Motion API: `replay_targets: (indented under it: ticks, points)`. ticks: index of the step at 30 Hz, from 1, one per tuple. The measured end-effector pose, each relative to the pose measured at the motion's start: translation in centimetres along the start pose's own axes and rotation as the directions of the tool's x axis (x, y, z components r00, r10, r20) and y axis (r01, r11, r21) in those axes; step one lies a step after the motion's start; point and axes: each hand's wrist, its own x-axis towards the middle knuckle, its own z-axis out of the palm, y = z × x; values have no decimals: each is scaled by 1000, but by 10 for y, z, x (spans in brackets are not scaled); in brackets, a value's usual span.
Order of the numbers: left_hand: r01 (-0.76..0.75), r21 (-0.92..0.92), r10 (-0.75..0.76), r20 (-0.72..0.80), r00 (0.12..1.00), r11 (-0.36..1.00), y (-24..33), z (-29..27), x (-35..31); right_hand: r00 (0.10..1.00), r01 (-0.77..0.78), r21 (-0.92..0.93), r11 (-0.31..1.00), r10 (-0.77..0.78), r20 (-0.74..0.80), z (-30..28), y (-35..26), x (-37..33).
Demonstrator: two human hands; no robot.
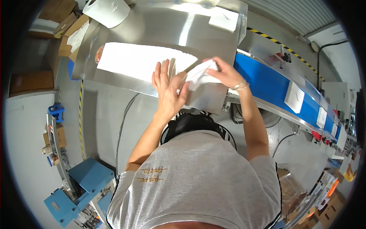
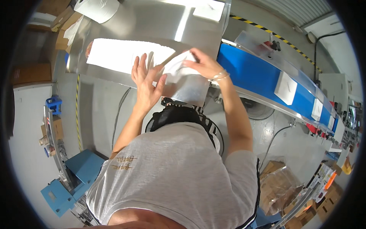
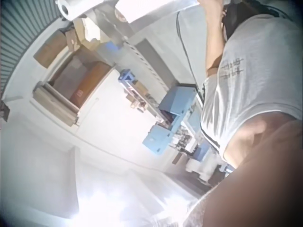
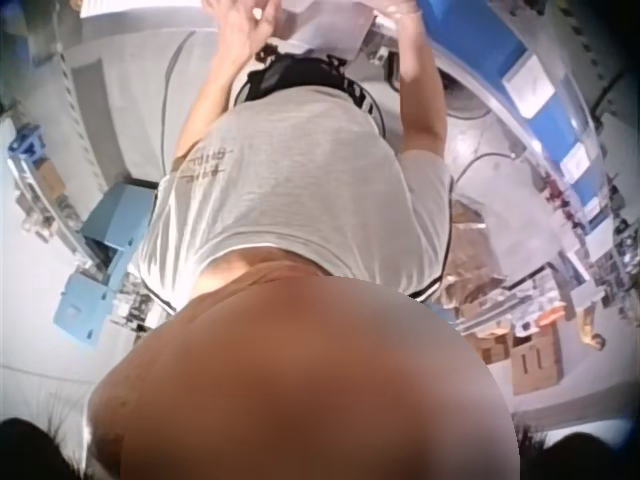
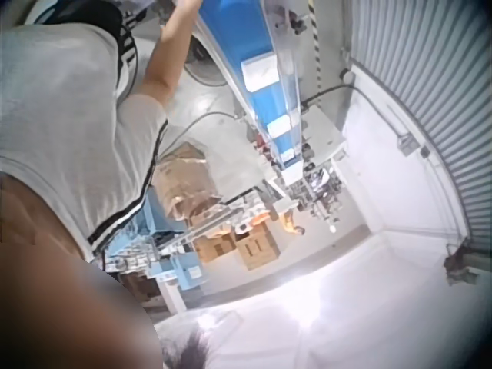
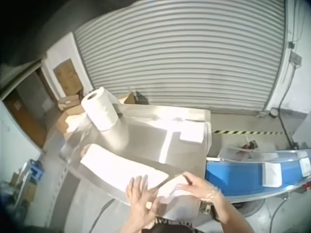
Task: The recorder is manually transferring and arranging stacks of paper tissues between a processing machine and a conveyor belt.
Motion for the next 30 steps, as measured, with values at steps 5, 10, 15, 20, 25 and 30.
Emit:
replay_targets:
  ticks: [5,10,15,20,25,30]
  points:
    - [54,69,-53,-21,998,996,-5,0,-3,790,-369,120,922,379,-482,-45,53,-43]
    - [30,93,-28,-22,999,995,-6,1,-4,513,-706,-90,702,420,-749,-112,59,-92]
    - [28,74,-26,-26,999,997,-5,1,-5,741,-534,-752,387,-214,-637,-109,47,-92]
    - [43,-18,-43,3,999,999,-9,-1,-6,998,-43,-206,978,34,-47,-14,-31,-14]
    - [49,-27,-48,31,998,998,-4,-7,0,932,362,-335,870,-348,102,21,-4,29]
    - [88,50,-86,-40,995,995,-12,-6,-1,968,-195,293,936,233,-98,3,4,-13]
